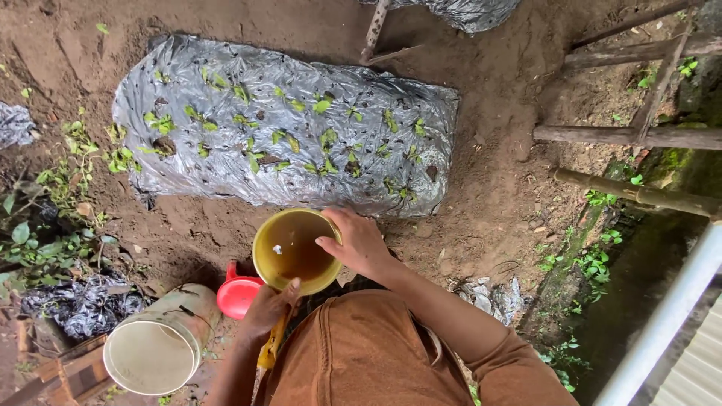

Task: The person holds a yellow cup filled with liquid and uses their right hand to scoop and pour the liquid onto small seedlings planted in holes in a black plastic sheet. The person moves along the row of plants, repeating the scooping and pouring action to water each seedling.

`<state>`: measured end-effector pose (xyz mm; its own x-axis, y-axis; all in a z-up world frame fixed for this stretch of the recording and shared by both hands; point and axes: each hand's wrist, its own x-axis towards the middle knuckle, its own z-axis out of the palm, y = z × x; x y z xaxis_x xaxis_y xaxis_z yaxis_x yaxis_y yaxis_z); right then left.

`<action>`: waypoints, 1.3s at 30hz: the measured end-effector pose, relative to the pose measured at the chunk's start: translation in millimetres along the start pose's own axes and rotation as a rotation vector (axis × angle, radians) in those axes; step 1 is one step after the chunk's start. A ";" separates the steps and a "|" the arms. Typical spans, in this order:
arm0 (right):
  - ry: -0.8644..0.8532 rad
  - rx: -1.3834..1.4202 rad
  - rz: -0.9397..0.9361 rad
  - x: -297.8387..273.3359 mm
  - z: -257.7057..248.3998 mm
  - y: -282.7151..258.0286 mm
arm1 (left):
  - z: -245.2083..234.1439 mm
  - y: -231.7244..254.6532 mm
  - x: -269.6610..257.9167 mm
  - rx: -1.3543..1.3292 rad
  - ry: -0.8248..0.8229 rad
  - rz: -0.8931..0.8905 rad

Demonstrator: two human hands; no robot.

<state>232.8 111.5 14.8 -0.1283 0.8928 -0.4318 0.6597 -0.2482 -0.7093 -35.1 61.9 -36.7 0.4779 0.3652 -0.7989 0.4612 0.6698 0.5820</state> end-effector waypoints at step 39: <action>-0.274 1.063 -0.866 15.1 -145.1 -130.7 | -122.1 3.3 -17.4 -0.313 -0.091 -0.055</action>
<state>252.1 212.0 181.8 -0.4216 0.8368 0.3493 -0.5573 0.0648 -0.8278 -133.2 136.7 -39.4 0.5304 0.2729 -0.8026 0.2428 0.8582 0.4523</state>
